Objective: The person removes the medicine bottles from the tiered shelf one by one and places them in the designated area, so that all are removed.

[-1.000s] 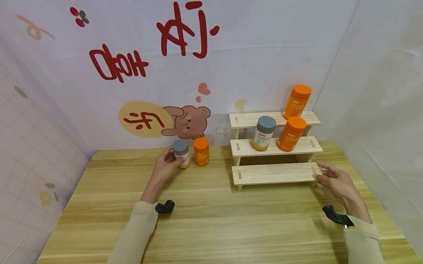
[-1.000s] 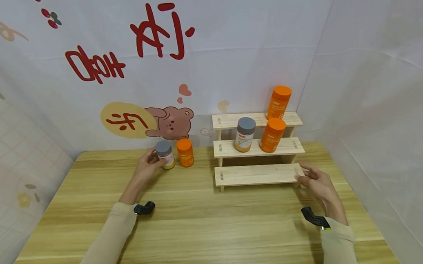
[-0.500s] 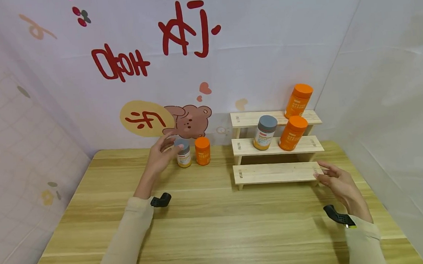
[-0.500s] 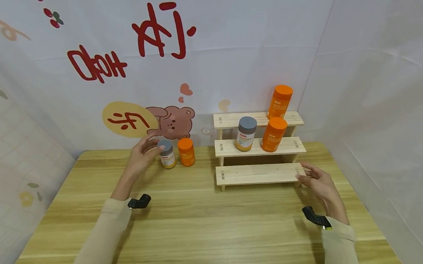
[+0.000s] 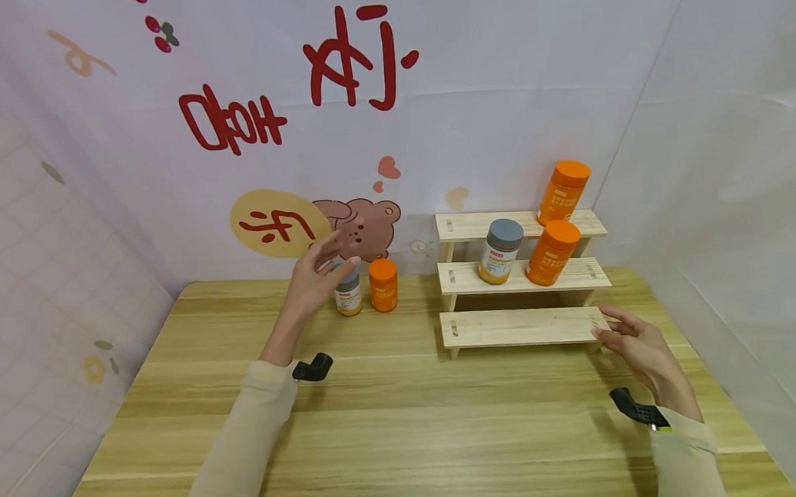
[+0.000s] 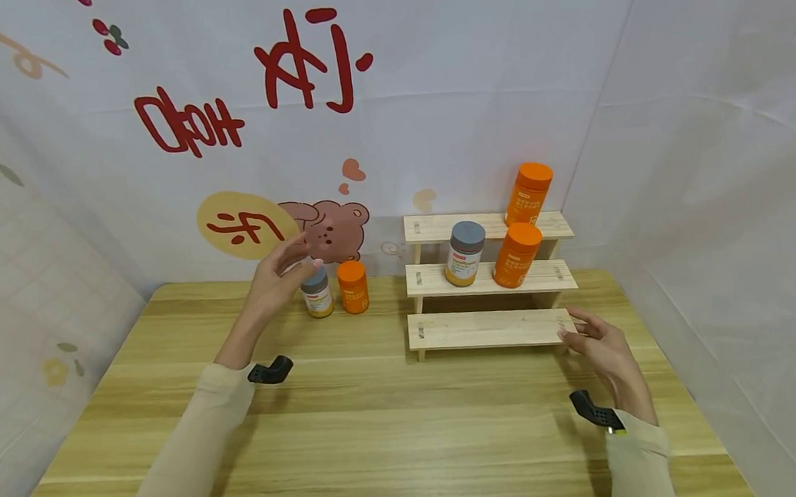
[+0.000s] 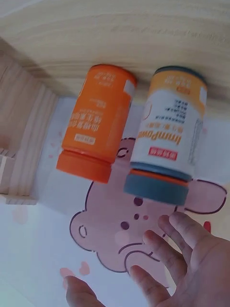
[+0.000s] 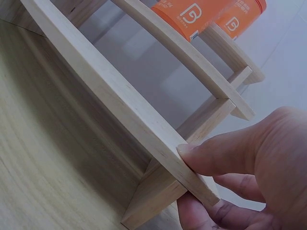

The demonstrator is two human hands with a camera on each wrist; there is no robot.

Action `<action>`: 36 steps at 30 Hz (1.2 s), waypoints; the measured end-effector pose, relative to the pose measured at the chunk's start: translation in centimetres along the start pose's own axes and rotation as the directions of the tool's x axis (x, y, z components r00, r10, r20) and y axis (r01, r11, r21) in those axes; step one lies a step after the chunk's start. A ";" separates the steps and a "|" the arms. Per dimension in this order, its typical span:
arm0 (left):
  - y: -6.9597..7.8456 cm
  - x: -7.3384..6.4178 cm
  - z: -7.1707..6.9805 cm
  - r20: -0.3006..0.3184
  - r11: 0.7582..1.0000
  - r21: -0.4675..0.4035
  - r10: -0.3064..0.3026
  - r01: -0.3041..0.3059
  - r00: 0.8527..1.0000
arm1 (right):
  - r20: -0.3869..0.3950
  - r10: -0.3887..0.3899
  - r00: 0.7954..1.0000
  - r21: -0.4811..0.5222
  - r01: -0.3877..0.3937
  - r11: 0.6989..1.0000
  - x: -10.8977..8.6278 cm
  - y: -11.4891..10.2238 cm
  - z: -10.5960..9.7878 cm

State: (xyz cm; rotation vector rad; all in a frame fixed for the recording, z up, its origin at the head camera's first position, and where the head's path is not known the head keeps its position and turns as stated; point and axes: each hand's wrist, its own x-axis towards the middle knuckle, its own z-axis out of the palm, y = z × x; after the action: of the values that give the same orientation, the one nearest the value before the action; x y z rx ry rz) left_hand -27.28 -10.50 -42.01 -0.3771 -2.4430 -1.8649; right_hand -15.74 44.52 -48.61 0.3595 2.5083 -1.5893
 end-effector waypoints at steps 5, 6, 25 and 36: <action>1.2 0.3 0.4 0.004 1.000 -0.025 0.015 -0.015 1.000 | -0.001 0.000 1.000 0.000 0.000 1.000 0.0 0.0 0.0; 1.5 0.4 0.5 0.004 0.999 -0.031 0.021 -0.020 1.000 | -0.001 0.000 1.000 -0.005 0.000 1.000 0.0 0.1 0.0; 6.3 1.9 3.8 0.114 0.977 -0.194 0.115 -0.092 0.987 | 0.025 -0.008 1.000 0.026 0.008 1.000 0.1 0.5 -0.2; 8.6 3.1 6.3 0.169 0.980 -0.157 0.145 -0.118 0.975 | 0.017 0.004 1.000 -0.006 -0.004 1.000 0.2 0.5 -0.3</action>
State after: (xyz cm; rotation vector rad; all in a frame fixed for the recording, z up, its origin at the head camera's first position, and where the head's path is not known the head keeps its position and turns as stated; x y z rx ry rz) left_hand -27.68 -1.86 -35.08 -0.7267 -2.3239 -2.0404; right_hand -15.80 45.01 -48.92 0.3489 2.4975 -1.5763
